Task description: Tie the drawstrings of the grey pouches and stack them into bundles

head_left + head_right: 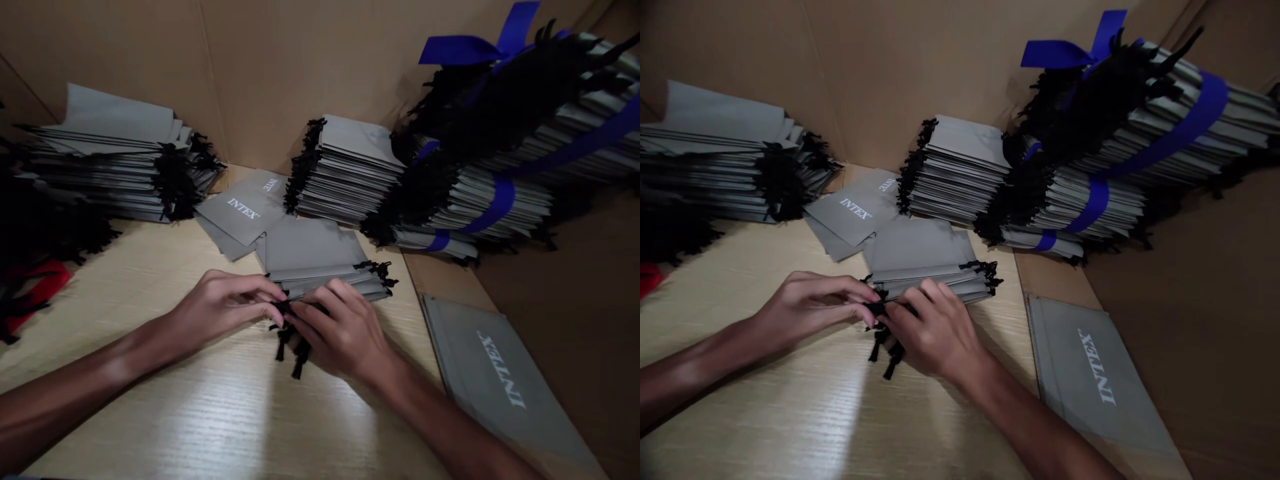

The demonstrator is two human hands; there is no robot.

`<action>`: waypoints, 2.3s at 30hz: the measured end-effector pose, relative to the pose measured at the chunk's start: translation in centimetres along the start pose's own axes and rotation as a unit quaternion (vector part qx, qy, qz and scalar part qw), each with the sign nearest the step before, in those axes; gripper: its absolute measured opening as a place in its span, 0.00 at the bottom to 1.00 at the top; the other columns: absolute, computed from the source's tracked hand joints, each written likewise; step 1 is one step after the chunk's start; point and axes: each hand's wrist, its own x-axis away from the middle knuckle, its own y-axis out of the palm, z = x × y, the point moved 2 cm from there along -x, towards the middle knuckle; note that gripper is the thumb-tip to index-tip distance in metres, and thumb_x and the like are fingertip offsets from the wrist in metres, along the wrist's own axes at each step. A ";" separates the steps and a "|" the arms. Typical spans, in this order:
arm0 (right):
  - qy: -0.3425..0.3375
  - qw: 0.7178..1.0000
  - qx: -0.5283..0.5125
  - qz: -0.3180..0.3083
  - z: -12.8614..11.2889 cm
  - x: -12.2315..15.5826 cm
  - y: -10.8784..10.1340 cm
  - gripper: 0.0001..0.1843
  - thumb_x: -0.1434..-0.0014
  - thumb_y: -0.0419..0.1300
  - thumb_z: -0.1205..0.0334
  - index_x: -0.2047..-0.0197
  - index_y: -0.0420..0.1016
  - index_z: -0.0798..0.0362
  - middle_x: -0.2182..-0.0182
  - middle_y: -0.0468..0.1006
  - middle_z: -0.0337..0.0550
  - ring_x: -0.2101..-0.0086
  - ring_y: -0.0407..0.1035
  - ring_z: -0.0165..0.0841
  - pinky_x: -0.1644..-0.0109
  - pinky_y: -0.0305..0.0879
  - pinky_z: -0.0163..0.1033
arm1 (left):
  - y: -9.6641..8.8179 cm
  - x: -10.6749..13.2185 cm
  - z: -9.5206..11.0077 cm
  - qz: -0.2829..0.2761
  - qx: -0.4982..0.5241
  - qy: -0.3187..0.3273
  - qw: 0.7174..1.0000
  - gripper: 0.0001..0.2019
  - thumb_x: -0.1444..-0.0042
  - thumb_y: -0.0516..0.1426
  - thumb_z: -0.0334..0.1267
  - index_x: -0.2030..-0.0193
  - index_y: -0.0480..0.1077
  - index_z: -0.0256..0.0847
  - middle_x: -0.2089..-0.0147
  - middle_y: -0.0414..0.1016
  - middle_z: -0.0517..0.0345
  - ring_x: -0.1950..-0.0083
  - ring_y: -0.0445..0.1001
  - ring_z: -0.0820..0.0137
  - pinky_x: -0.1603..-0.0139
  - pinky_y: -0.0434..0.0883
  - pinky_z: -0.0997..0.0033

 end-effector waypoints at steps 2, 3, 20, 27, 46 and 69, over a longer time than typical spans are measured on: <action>0.000 1.000 0.005 0.001 0.1 -0.1 -0.1 0.05 0.22 0.67 0.63 0.52 0.85 0.53 0.62 0.86 0.43 0.64 0.67 0.39 0.61 0.63 0.47 | -0.2 -0.1 0.1 0.006 0.002 -0.008 1.000 0.05 0.33 0.71 0.40 0.56 0.88 0.42 0.65 0.93 0.58 0.65 0.91 0.67 0.58 0.85 0.76; 0.001 1.000 0.006 0.000 0.2 -0.1 -0.1 0.04 0.23 0.67 0.64 0.52 0.85 0.53 0.62 0.86 0.43 0.63 0.67 0.39 0.61 0.63 0.47 | -0.2 -0.2 0.1 0.007 0.005 -0.011 1.000 0.05 0.33 0.71 0.39 0.57 0.88 0.42 0.66 0.93 0.58 0.65 0.91 0.67 0.58 0.85 0.77; -0.002 1.000 0.006 0.005 0.4 0.1 0.2 0.04 0.25 0.68 0.67 0.55 0.85 0.55 0.62 0.86 0.44 0.63 0.68 0.40 0.59 0.64 0.48 | 0.6 -0.2 -0.4 0.026 -0.052 0.140 0.988 0.18 0.39 0.77 0.33 0.42 0.88 0.46 0.55 0.94 0.56 0.62 0.92 0.67 0.56 0.87 0.75; -0.013 1.000 0.009 -0.002 0.5 -0.1 0.0 0.06 0.25 0.66 0.70 0.56 0.84 0.54 0.63 0.85 0.43 0.63 0.66 0.39 0.60 0.60 0.47 | 1.1 -0.1 0.1 0.053 -0.132 0.184 0.973 0.07 0.33 0.73 0.32 0.50 0.89 0.43 0.56 0.93 0.57 0.59 0.89 0.70 0.55 0.83 0.76; -0.037 0.998 -0.031 -0.031 0.9 -0.2 0.1 0.09 0.25 0.60 0.71 0.58 0.80 0.52 0.64 0.83 0.43 0.64 0.62 0.38 0.60 0.59 0.46 | 0.7 -0.4 0.8 0.008 -0.109 0.083 0.991 0.01 0.33 0.69 0.35 0.56 0.85 0.43 0.62 0.88 0.61 0.66 0.83 0.74 0.64 0.76 0.78; -0.030 0.999 -0.025 -0.003 1.5 -0.2 -0.7 0.06 0.23 0.63 0.67 0.55 0.81 0.55 0.65 0.83 0.45 0.65 0.66 0.38 0.62 0.66 0.45 | -0.1 -0.4 -0.2 -0.052 -0.058 -0.035 0.996 0.14 0.27 0.61 0.49 0.60 0.76 0.42 0.66 0.73 0.61 0.66 0.71 0.70 0.65 0.67 0.73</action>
